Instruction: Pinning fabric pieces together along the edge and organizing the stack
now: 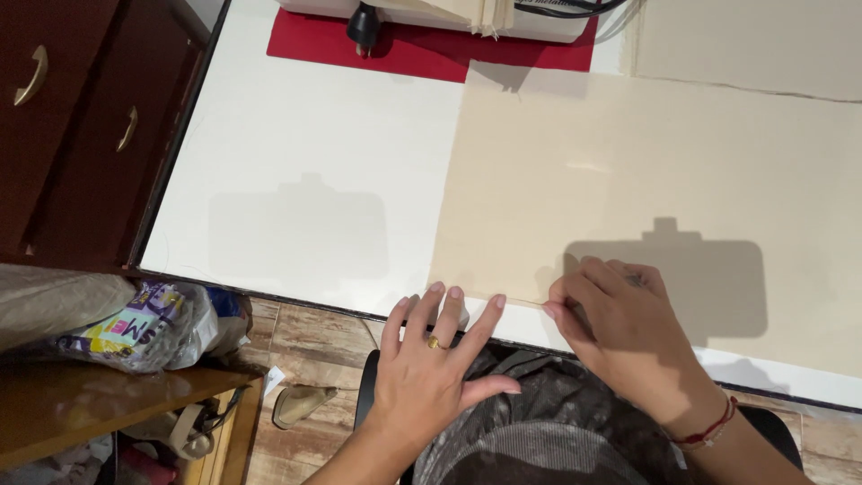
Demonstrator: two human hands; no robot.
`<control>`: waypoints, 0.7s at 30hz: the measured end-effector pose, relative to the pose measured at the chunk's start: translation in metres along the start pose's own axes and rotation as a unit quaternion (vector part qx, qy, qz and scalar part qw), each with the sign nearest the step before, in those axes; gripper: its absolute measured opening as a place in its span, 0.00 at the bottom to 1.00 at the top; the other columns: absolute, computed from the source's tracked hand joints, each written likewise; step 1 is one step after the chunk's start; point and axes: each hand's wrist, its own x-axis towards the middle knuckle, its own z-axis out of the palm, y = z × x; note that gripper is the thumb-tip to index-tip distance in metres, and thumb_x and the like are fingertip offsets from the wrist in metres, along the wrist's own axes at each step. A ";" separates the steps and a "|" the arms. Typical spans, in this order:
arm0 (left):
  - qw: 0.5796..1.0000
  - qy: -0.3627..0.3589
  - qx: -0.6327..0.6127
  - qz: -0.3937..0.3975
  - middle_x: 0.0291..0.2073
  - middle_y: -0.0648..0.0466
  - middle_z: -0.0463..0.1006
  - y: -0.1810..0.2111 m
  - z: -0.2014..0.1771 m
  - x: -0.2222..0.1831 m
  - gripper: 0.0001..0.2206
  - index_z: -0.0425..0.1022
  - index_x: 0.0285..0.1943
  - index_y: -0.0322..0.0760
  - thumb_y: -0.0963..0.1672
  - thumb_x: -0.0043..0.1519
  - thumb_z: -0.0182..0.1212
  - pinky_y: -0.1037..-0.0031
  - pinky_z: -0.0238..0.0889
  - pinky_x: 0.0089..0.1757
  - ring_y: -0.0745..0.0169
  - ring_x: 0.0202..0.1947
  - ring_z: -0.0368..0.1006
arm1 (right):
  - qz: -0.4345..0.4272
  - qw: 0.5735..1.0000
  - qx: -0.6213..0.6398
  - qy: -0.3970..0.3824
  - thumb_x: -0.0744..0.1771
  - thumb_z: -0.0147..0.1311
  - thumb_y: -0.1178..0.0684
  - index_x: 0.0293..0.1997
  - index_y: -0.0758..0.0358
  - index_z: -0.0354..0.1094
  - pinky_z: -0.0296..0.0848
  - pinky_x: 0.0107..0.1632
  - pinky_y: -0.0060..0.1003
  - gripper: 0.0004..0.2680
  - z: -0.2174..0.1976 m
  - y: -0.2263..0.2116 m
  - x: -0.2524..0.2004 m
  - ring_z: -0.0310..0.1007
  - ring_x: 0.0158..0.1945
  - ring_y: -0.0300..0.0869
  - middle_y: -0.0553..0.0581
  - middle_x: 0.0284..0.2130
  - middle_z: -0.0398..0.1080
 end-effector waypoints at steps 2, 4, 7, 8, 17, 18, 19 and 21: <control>1.000 0.000 -0.007 0.000 0.56 0.49 0.72 0.002 0.003 0.000 0.38 0.68 0.71 0.54 0.69 0.60 0.42 0.53 0.64 0.55 0.47 0.58 0.71 | -0.006 1.000 -0.015 0.016 0.68 0.53 0.49 0.37 0.49 0.65 0.62 0.51 0.42 0.03 0.000 -0.002 0.002 0.71 0.40 0.40 0.42 0.34 0.67; 0.999 -0.026 -0.033 -0.014 0.60 0.45 0.73 0.007 0.011 -0.003 0.44 0.60 0.76 0.48 0.71 0.58 0.37 0.47 0.63 0.58 0.46 0.63 0.68 | -0.006 0.999 -0.031 0.040 0.67 0.57 0.48 0.35 0.49 0.66 0.63 0.52 0.40 0.04 -0.001 -0.004 0.004 0.71 0.37 0.39 0.41 0.32 0.67; 0.997 -0.015 -0.074 0.035 0.60 0.49 0.74 0.016 0.011 0.000 0.43 0.68 0.69 0.27 0.66 0.63 0.45 0.63 0.62 0.62 0.54 0.61 0.72 | -0.017 0.998 -0.030 0.058 0.67 0.58 0.49 0.34 0.51 0.67 0.64 0.52 0.40 0.05 -0.004 -0.007 0.006 0.71 0.35 0.37 0.40 0.30 0.68; 0.997 -0.015 -0.074 0.036 0.60 0.49 0.74 0.014 0.008 0.000 0.43 0.68 0.69 0.27 0.66 0.63 0.45 0.63 0.62 0.62 0.54 0.61 0.72 | -0.016 0.998 -0.030 0.059 0.67 0.58 0.49 0.34 0.51 0.67 0.64 0.52 0.40 0.05 -0.003 -0.006 0.005 0.71 0.35 0.37 0.40 0.30 0.68; 0.998 -0.019 -0.031 0.047 0.57 0.46 0.74 0.016 0.006 0.009 0.38 0.64 0.74 0.47 0.67 0.62 0.52 0.60 0.65 0.54 0.48 0.57 0.71 | -0.018 0.998 0.018 0.049 0.67 0.58 0.49 0.35 0.50 0.65 0.63 0.51 0.41 0.05 -0.003 0.001 0.003 0.69 0.34 0.38 0.41 0.30 0.66; 0.997 -0.014 -0.060 0.038 0.55 0.45 0.74 0.015 0.004 0.012 0.36 0.67 0.70 0.48 0.67 0.62 0.51 0.58 0.64 0.54 0.48 0.56 0.71 | -0.023 0.998 0.029 0.049 0.67 0.58 0.49 0.36 0.50 0.66 0.62 0.51 0.40 0.05 -0.003 0.003 0.001 0.70 0.35 0.37 0.40 0.31 0.67; 0.996 -0.010 -0.088 0.030 0.53 0.45 0.74 0.015 0.002 0.015 0.34 0.70 0.67 0.49 0.66 0.62 0.50 0.57 0.63 0.54 0.47 0.54 0.70 | -0.028 0.998 0.040 0.048 0.67 0.58 0.48 0.38 0.50 0.66 0.61 0.51 0.40 0.05 -0.002 0.005 -0.001 0.71 0.36 0.36 0.40 0.32 0.67; 0.997 -0.034 -0.056 0.039 0.61 0.46 0.72 0.021 0.010 0.009 0.39 0.65 0.71 0.44 0.67 0.62 0.43 0.55 0.60 0.59 0.49 0.60 0.68 | -0.018 0.998 0.045 0.042 0.67 0.58 0.45 0.37 0.49 0.67 0.61 0.53 0.41 0.05 -0.002 0.014 -0.010 0.71 0.37 0.37 0.40 0.32 0.69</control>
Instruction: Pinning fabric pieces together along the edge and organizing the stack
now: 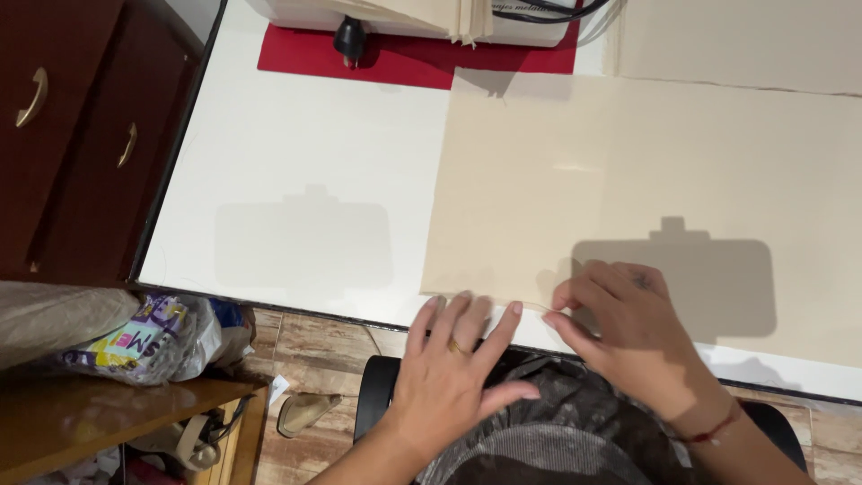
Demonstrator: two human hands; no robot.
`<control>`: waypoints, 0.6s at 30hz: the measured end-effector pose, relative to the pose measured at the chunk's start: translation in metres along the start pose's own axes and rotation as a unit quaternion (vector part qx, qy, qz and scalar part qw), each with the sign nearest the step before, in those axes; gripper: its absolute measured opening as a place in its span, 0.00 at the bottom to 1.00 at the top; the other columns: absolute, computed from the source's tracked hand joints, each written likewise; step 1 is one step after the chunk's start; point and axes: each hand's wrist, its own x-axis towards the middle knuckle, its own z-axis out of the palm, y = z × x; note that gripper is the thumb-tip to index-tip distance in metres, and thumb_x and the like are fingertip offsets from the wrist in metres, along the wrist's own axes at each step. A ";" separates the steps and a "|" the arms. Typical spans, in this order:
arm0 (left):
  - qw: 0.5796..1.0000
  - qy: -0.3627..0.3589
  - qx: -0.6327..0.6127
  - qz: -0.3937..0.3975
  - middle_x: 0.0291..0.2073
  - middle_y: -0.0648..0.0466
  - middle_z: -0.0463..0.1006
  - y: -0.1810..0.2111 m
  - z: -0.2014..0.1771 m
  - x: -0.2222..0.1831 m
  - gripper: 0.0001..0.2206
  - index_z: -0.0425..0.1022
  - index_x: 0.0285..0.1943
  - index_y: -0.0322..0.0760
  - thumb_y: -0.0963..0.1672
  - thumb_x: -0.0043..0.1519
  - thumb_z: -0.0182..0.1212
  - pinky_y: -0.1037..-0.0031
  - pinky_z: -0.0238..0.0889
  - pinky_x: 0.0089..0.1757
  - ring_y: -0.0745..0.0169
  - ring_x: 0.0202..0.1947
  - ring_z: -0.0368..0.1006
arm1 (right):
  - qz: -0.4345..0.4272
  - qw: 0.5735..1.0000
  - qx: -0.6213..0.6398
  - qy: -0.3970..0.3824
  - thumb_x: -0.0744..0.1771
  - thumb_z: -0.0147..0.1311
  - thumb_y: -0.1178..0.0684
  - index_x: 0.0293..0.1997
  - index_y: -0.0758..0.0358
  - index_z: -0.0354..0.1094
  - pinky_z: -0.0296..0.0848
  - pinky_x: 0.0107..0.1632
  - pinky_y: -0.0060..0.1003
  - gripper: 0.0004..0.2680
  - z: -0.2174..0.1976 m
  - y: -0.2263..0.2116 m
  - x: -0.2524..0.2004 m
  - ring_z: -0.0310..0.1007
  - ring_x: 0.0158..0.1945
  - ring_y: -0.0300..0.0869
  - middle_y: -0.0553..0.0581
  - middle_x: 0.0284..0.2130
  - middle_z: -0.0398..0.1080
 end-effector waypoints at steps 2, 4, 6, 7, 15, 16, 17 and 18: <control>0.999 -0.026 0.031 0.006 0.68 0.47 0.69 0.004 0.002 0.000 0.44 0.60 0.76 0.39 0.69 0.63 0.35 0.53 0.57 0.63 0.50 0.67 0.66 | 0.010 1.000 0.005 -0.006 0.66 0.57 0.42 0.36 0.49 0.68 0.60 0.55 0.43 0.07 -0.002 0.009 -0.008 0.71 0.38 0.38 0.41 0.32 0.71; 0.998 -0.011 -0.067 0.001 0.59 0.45 0.77 0.008 -0.002 0.004 0.40 0.66 0.70 0.28 0.64 0.66 0.41 0.60 0.57 0.64 0.51 0.60 0.72 | 0.026 1.000 0.010 -0.010 0.66 0.57 0.48 0.37 0.46 0.68 0.60 0.57 0.46 0.03 -0.005 0.017 -0.019 0.71 0.43 0.40 0.42 0.34 0.70; 0.999 0.000 -0.053 0.007 0.57 0.47 0.78 0.008 -0.003 0.008 0.43 0.67 0.70 0.31 0.67 0.62 0.44 0.59 0.58 0.62 0.52 0.58 0.72 | 0.022 1.000 0.015 -0.010 0.67 0.56 0.49 0.38 0.47 0.68 0.59 0.58 0.46 0.02 -0.006 0.021 -0.021 0.71 0.44 0.41 0.43 0.35 0.69; 0.999 0.008 -0.038 0.012 0.55 0.49 0.78 0.008 -0.004 0.009 0.45 0.69 0.69 0.33 0.69 0.58 0.47 0.59 0.60 0.61 0.53 0.56 0.73 | 0.018 1.000 0.022 -0.012 0.68 0.54 0.50 0.39 0.48 0.68 0.58 0.58 0.45 0.01 -0.006 0.022 -0.022 0.71 0.45 0.41 0.44 0.36 0.69; 0.999 0.030 -0.043 0.011 0.49 0.47 0.76 0.012 0.000 0.018 0.44 0.71 0.69 0.50 0.72 0.52 0.50 0.54 0.61 0.58 0.50 0.51 0.74 | 0.040 0.999 -0.003 0.004 0.67 0.57 0.48 0.37 0.49 0.68 0.62 0.56 0.43 0.04 -0.008 0.017 -0.019 0.71 0.39 0.38 0.40 0.31 0.68; 0.998 0.022 -0.052 0.010 0.50 0.46 0.75 0.013 0.001 0.018 0.45 0.69 0.70 0.50 0.72 0.52 0.49 0.53 0.60 0.59 0.49 0.52 0.73 | 0.040 0.999 -0.017 0.017 0.66 0.60 0.46 0.34 0.49 0.69 0.63 0.56 0.43 0.05 -0.008 0.016 -0.018 0.72 0.37 0.37 0.39 0.29 0.68; 0.998 0.022 -0.052 0.011 0.50 0.46 0.75 0.016 0.002 0.018 0.45 0.69 0.70 0.50 0.72 0.52 0.49 0.53 0.60 0.59 0.49 0.52 0.73 | 0.041 0.999 -0.017 0.018 0.66 0.60 0.46 0.34 0.49 0.69 0.63 0.56 0.43 0.05 -0.009 0.018 -0.019 0.72 0.37 0.37 0.39 0.29 0.68; 0.999 0.015 -0.039 0.025 0.56 0.46 0.74 0.018 0.004 0.018 0.46 0.66 0.70 0.41 0.71 0.55 0.45 0.55 0.61 0.61 0.49 0.56 0.71 | 0.038 0.999 -0.018 0.018 0.66 0.60 0.44 0.33 0.49 0.68 0.63 0.56 0.43 0.06 -0.010 0.019 -0.019 0.72 0.38 0.38 0.40 0.30 0.68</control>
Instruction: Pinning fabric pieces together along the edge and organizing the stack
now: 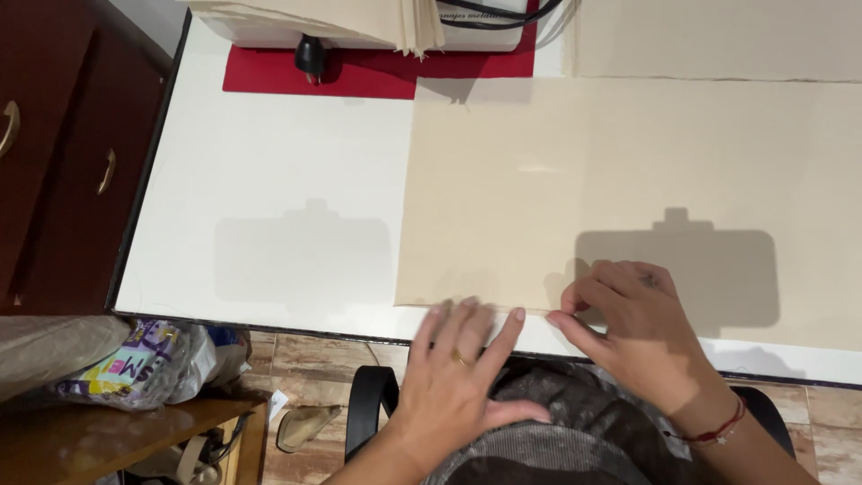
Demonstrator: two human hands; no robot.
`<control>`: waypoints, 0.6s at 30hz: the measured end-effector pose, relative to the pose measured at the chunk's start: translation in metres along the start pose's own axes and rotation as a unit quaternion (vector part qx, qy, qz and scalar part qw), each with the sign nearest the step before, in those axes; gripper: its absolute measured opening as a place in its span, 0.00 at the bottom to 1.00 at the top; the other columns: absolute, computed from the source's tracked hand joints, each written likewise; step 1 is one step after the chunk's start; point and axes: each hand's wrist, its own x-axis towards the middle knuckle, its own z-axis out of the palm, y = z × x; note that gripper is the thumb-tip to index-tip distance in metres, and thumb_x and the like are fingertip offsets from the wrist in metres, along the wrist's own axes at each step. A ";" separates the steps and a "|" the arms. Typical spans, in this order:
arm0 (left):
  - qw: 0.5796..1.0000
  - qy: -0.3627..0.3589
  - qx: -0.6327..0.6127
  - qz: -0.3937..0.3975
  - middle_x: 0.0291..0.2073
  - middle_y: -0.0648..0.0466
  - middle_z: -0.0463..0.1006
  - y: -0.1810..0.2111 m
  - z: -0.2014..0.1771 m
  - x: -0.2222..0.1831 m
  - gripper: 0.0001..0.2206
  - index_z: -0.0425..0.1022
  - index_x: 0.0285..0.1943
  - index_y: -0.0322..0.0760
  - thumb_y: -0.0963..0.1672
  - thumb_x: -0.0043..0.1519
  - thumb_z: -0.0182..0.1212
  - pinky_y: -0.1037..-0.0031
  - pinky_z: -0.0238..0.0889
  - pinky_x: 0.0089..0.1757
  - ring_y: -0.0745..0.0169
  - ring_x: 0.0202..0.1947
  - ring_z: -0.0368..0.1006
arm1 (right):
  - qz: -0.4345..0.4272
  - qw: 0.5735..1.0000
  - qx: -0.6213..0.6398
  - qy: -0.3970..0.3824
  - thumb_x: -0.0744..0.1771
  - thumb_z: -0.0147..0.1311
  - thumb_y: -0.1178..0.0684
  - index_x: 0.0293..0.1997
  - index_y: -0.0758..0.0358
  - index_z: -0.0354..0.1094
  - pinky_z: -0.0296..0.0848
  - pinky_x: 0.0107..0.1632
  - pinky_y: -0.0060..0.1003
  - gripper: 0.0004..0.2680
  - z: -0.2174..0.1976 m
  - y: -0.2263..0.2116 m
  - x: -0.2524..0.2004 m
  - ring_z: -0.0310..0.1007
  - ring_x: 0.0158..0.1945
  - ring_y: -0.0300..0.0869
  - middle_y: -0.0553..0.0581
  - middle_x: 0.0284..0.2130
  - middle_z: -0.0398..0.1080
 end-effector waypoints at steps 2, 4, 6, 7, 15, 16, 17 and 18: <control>1.000 -0.008 0.013 0.015 0.61 0.46 0.73 0.001 0.000 0.003 0.48 0.62 0.71 0.33 0.71 0.58 0.40 0.56 0.62 0.62 0.49 0.61 0.70 | -0.002 1.000 -0.001 0.001 0.66 0.60 0.43 0.32 0.49 0.67 0.63 0.56 0.43 0.07 -0.002 0.006 -0.003 0.72 0.38 0.39 0.40 0.31 0.69; 0.996 -0.008 -0.077 0.031 0.56 0.46 0.76 0.000 -0.003 0.006 0.45 0.68 0.68 0.27 0.67 0.58 0.53 0.57 0.62 0.62 0.48 0.57 0.72 | 0.014 0.999 0.037 -0.025 0.65 0.58 0.41 0.36 0.46 0.70 0.59 0.59 0.45 0.07 -0.003 0.016 -0.010 0.73 0.42 0.38 0.39 0.32 0.72; 0.996 -0.006 -0.075 0.037 0.54 0.46 0.76 -0.002 -0.004 0.009 0.45 0.67 0.69 0.29 0.67 0.58 0.53 0.57 0.63 0.61 0.49 0.54 0.72 | 0.019 0.998 0.042 -0.036 0.65 0.59 0.42 0.38 0.46 0.71 0.59 0.60 0.46 0.06 -0.002 0.022 -0.014 0.73 0.43 0.39 0.40 0.33 0.72; 0.996 -0.006 -0.073 0.041 0.53 0.46 0.76 -0.001 -0.005 0.010 0.45 0.67 0.69 0.31 0.67 0.57 0.54 0.57 0.64 0.60 0.49 0.52 0.71 | 0.022 0.997 0.047 -0.049 0.65 0.59 0.44 0.39 0.47 0.71 0.60 0.60 0.47 0.05 -0.002 0.024 -0.017 0.73 0.44 0.39 0.41 0.35 0.72; 0.998 -0.014 -0.043 0.051 0.50 0.46 0.75 0.006 -0.001 0.016 0.40 0.66 0.71 0.42 0.66 0.60 0.55 0.53 0.63 0.59 0.49 0.50 0.71 | 0.019 1.000 0.010 -0.017 0.66 0.59 0.42 0.36 0.48 0.68 0.60 0.58 0.43 0.07 -0.009 0.020 -0.014 0.72 0.41 0.39 0.40 0.33 0.70; 0.998 -0.013 -0.042 0.050 0.53 0.45 0.74 0.008 0.002 0.015 0.40 0.64 0.72 0.38 0.65 0.62 0.54 0.52 0.63 0.60 0.47 0.55 0.71 | 0.024 1.000 0.002 -0.007 0.65 0.59 0.40 0.33 0.48 0.68 0.59 0.58 0.42 0.09 -0.011 0.019 -0.013 0.72 0.38 0.37 0.39 0.30 0.70; 0.998 -0.013 -0.042 0.051 0.53 0.45 0.74 0.010 0.002 0.017 0.40 0.64 0.72 0.38 0.65 0.62 0.54 0.52 0.63 0.60 0.47 0.55 0.71 | 0.025 1.000 0.002 -0.006 0.65 0.59 0.40 0.33 0.48 0.68 0.59 0.58 0.42 0.09 -0.010 0.024 -0.016 0.72 0.38 0.37 0.39 0.30 0.70; 0.996 -0.015 -0.061 0.062 0.55 0.45 0.74 0.013 0.002 0.018 0.39 0.65 0.70 0.31 0.63 0.63 0.54 0.56 0.63 0.61 0.48 0.57 0.71 | 0.029 0.999 0.021 -0.011 0.65 0.60 0.41 0.33 0.46 0.69 0.58 0.59 0.43 0.07 -0.010 0.029 -0.020 0.72 0.40 0.38 0.39 0.31 0.70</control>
